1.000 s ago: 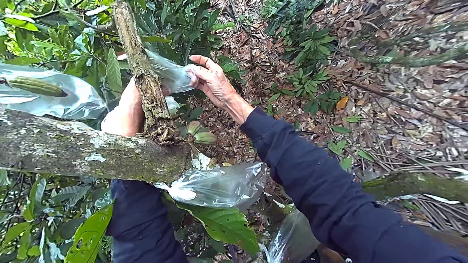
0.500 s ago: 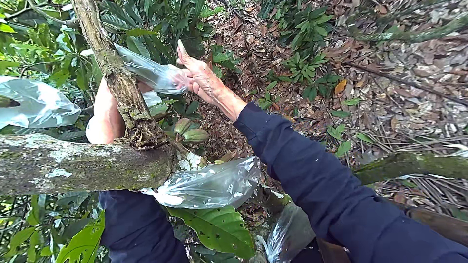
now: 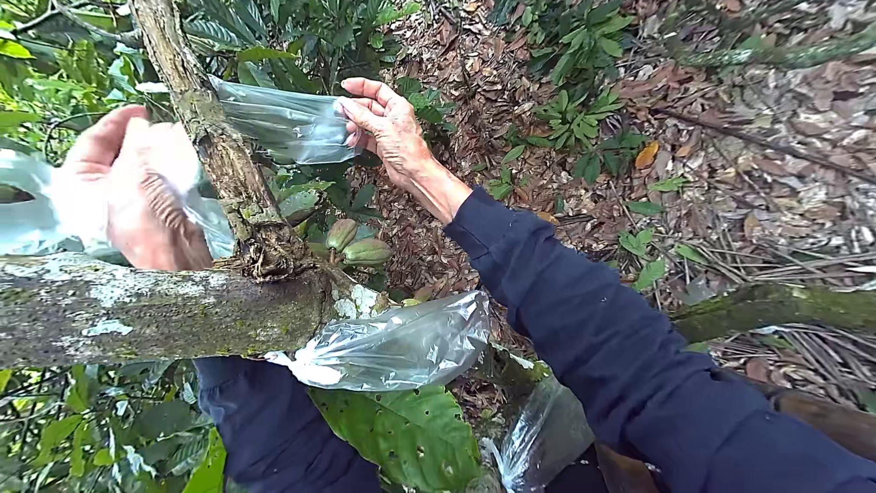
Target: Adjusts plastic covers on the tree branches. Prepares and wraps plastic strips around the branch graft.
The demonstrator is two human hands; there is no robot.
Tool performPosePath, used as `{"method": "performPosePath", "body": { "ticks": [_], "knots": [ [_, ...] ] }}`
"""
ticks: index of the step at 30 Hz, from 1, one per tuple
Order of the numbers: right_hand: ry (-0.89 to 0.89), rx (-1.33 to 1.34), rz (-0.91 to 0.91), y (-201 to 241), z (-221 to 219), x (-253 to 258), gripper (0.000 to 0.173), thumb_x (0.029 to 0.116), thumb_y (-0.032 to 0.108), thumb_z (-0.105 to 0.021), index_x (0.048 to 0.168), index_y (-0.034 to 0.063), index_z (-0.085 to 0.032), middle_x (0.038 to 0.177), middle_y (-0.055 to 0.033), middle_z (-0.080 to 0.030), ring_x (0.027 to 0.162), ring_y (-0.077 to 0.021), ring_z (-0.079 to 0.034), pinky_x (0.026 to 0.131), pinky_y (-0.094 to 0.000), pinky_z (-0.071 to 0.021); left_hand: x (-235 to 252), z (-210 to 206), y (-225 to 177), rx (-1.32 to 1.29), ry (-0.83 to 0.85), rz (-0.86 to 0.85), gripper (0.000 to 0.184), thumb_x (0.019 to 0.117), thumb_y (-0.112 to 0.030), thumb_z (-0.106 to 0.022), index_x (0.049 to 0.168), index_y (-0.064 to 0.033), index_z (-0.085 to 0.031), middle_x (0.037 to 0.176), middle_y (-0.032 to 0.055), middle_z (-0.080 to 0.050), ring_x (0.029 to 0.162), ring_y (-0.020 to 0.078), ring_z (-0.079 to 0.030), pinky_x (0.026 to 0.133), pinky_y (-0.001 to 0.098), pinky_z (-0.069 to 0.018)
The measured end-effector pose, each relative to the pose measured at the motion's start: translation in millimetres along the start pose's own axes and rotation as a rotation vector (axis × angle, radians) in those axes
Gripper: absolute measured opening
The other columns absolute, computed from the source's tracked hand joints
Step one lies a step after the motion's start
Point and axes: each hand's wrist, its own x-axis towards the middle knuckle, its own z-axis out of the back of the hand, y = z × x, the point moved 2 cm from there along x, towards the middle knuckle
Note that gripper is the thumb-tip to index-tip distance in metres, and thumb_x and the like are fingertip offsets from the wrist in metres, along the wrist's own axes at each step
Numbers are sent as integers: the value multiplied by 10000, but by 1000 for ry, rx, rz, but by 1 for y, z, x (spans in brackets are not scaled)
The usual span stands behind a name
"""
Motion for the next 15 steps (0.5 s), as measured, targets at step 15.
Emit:
{"method": "performPosePath", "body": {
  "ticks": [15],
  "knots": [
    [354,-87,-147,0,-4,-28,516,1016,27,-597,1484,-57,-395,1004,-213,-734,811,-244,-749,791,-370,-635,-126,85,54,-275,-114,219,371,1111,-138,-287,1441,-7,-397,1312,67,-597,1209,107,-585,1034,302,-496]
  ]
}}
